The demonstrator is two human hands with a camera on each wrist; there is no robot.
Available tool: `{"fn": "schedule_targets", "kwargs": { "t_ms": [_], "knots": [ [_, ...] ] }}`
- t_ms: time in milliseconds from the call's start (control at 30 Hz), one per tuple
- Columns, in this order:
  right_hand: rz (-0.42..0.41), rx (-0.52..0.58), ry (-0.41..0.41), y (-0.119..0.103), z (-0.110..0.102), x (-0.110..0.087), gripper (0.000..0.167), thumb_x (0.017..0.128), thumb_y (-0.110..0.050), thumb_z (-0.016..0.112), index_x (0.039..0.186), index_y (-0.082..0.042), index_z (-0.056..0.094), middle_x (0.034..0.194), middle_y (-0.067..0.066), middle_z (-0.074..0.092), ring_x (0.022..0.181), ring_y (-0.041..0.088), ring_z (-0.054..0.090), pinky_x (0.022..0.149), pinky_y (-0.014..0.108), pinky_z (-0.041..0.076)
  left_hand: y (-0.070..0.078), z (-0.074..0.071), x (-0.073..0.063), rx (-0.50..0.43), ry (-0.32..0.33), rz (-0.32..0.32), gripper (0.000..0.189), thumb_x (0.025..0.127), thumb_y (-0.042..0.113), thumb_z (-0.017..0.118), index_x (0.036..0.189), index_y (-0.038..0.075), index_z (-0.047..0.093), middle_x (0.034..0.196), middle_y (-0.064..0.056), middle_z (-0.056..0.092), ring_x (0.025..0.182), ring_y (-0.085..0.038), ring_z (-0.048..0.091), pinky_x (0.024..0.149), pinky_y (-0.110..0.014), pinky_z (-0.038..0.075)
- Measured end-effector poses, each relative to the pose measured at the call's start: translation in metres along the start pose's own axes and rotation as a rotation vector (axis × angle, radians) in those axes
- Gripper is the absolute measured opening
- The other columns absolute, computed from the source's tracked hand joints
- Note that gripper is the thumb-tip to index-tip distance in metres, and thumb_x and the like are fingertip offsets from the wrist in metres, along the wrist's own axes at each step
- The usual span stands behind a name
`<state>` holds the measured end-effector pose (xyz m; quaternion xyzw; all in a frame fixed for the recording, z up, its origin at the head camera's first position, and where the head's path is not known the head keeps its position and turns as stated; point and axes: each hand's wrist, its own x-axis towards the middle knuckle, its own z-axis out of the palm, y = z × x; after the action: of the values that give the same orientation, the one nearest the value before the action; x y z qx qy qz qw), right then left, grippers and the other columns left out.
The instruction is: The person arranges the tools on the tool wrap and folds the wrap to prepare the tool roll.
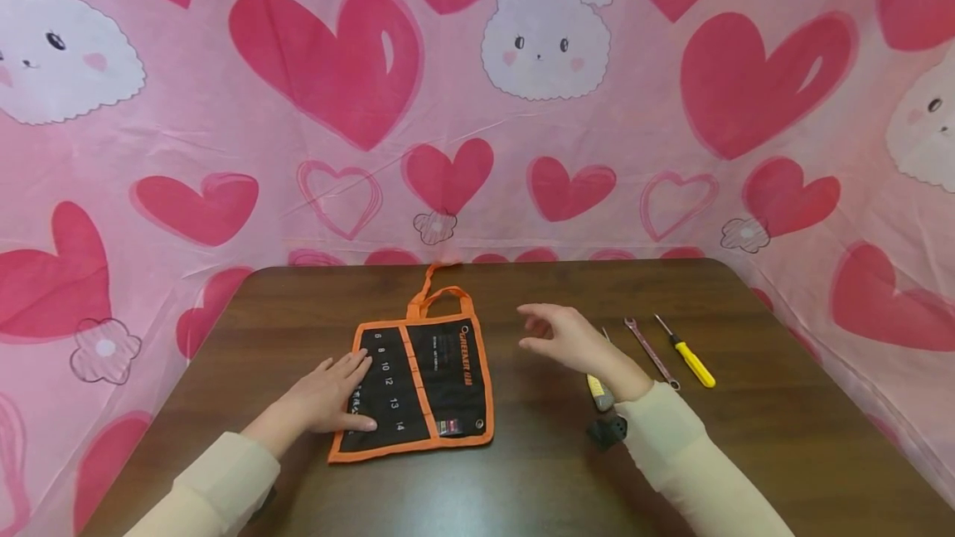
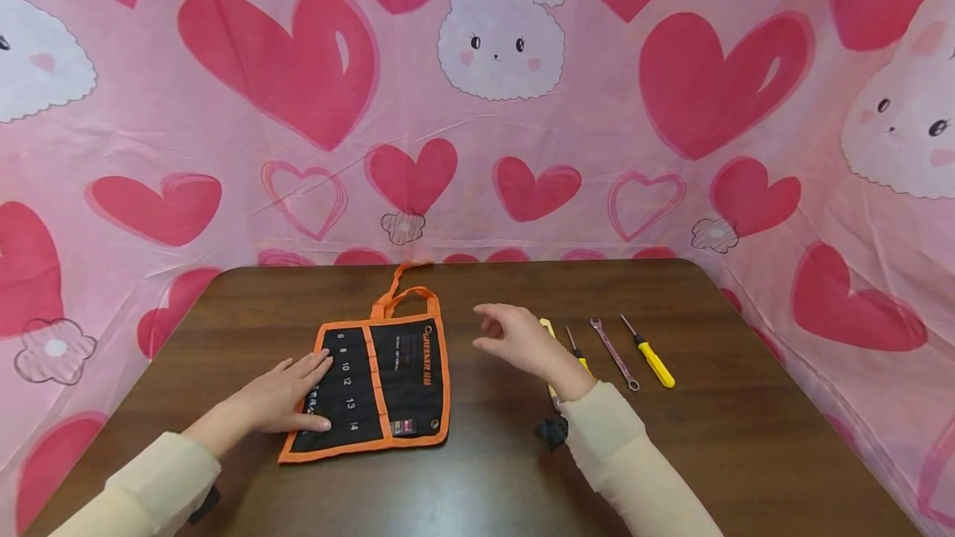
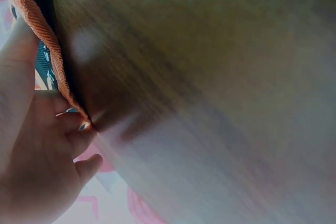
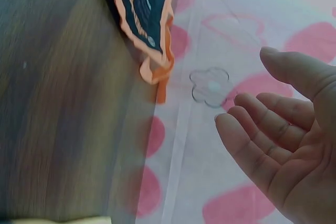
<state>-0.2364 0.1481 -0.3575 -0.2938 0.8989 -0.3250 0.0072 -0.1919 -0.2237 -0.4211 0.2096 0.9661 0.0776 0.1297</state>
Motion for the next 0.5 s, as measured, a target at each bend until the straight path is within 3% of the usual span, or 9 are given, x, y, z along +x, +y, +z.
{"fn": "schedule_targets", "kwargs": {
  "t_ms": [200, 333, 500],
  "knots": [
    [0.036, -0.008, 0.053, 0.012, -0.014, -0.009, 0.047, 0.081, -0.016, 0.071, 0.123, 0.000, 0.055, 0.095, 0.007, 0.062, 0.086, 0.021, 0.058, 0.075, 0.042, 0.050, -0.001, 0.002, 0.001, 0.005, 0.004, 0.002, 0.103, 0.069, 0.064, 0.065, 0.139, -0.004, 0.034, 0.144, -0.024, 0.027, 0.131, -0.040, 0.024, 0.104, -0.057, 0.017],
    [0.093, -0.031, 0.083, 0.021, -0.021, -0.016, 0.049, 0.081, -0.017, 0.072, 0.124, 0.000, 0.054, 0.097, 0.006, 0.062, 0.085, 0.023, 0.057, 0.070, 0.035, 0.050, -0.001, 0.002, 0.001, 0.010, 0.005, 0.005, 0.103, 0.069, 0.065, 0.065, 0.139, -0.005, 0.034, 0.144, -0.024, 0.027, 0.131, -0.040, 0.024, 0.103, -0.057, 0.017],
    [0.160, -0.058, 0.096, 0.032, -0.026, -0.022, 0.051, 0.082, -0.019, 0.071, 0.125, 0.001, 0.052, 0.101, 0.012, 0.062, 0.084, 0.024, 0.056, 0.070, 0.036, 0.051, -0.001, 0.002, 0.001, 0.009, 0.005, 0.002, 0.103, 0.068, 0.065, 0.065, 0.139, -0.005, 0.034, 0.144, -0.024, 0.027, 0.131, -0.040, 0.025, 0.103, -0.058, 0.018]
  ]
}}
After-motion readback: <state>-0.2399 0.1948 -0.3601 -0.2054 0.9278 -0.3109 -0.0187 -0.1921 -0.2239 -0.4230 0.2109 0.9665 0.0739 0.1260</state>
